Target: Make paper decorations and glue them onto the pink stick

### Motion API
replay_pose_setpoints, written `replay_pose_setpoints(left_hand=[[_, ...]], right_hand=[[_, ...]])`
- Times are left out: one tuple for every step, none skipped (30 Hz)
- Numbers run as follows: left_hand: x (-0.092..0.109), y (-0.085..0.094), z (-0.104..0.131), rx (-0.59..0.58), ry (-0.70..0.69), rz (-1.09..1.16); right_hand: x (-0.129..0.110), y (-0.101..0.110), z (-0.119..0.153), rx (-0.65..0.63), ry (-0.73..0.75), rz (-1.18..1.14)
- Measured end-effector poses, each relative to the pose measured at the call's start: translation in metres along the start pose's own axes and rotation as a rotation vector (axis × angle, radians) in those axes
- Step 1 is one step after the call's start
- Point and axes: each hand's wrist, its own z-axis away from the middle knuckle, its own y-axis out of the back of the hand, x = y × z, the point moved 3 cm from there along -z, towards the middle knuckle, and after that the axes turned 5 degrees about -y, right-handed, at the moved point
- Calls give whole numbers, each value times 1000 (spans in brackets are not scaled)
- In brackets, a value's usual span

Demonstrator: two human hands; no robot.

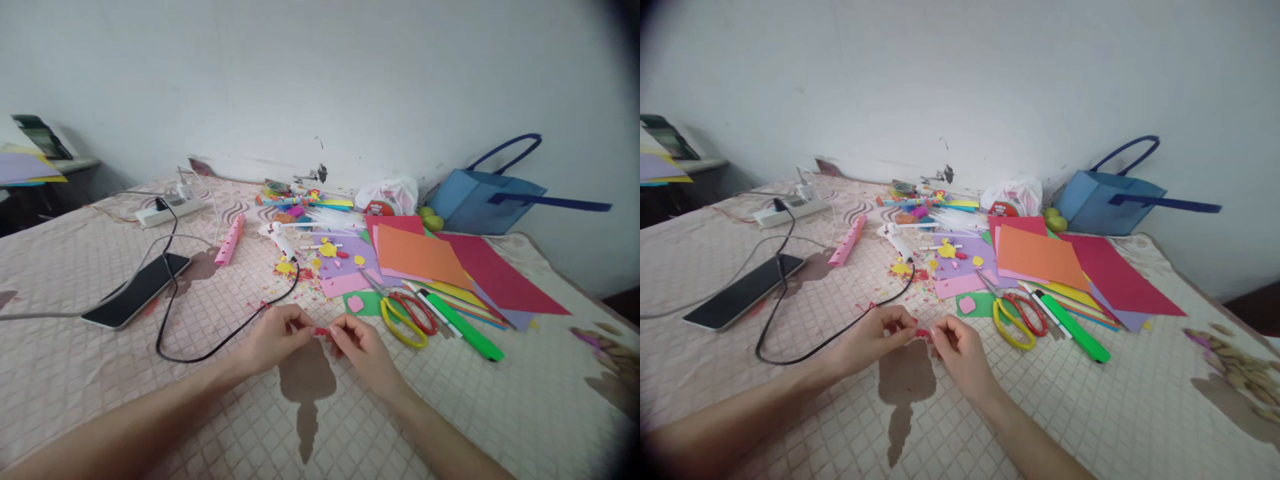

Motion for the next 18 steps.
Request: replay_pose_setpoints(left_hand=[[-2,2,-2,18,3,17],[-4,4,-4,37,7,37],[-6,6,-5,51,10,55],[-8,8,-7,59,13,70],[-11,10,-9,69,13,80],[-12,12,-10,74,12,89],[-13,13,-11,79,11,99],[-14,14,-12,84,10,110],[-14,15,-12,91,9,121],[-13,15,-12,100,10,129],[-12,16,-12,112,13,133],[-12,17,-11,124,17,135],[-11,17,-11,133,23,135],[-11,18,-11,142,29,135],[-11,19,-11,150,32,133],[-11,20,-11,163,30,125],[-12,22,-12,178,25,113],[-13,24,-12,190,14,102]], right_hand=[[1,1,-1,12,6,2],[1,2,-1,21,10,9],[2,3,-2,26,11,15],[3,4,-3,26,9,21],[4,4,-3,22,6,26],[5,4,-3,19,2,34],[6,3,-3,15,1,47],[7,2,-3,15,3,66],[8,1,-2,16,9,91],[9,0,-2,19,17,117],[10,-1,-1,21,26,141],[11,-1,-1,23,35,164],[12,-2,-1,22,42,183],[13,-3,-1,21,46,202],[14,-3,0,18,50,226],[14,-4,0,15,56,253],[14,-5,0,15,66,281],[14,-5,0,18,80,307]])
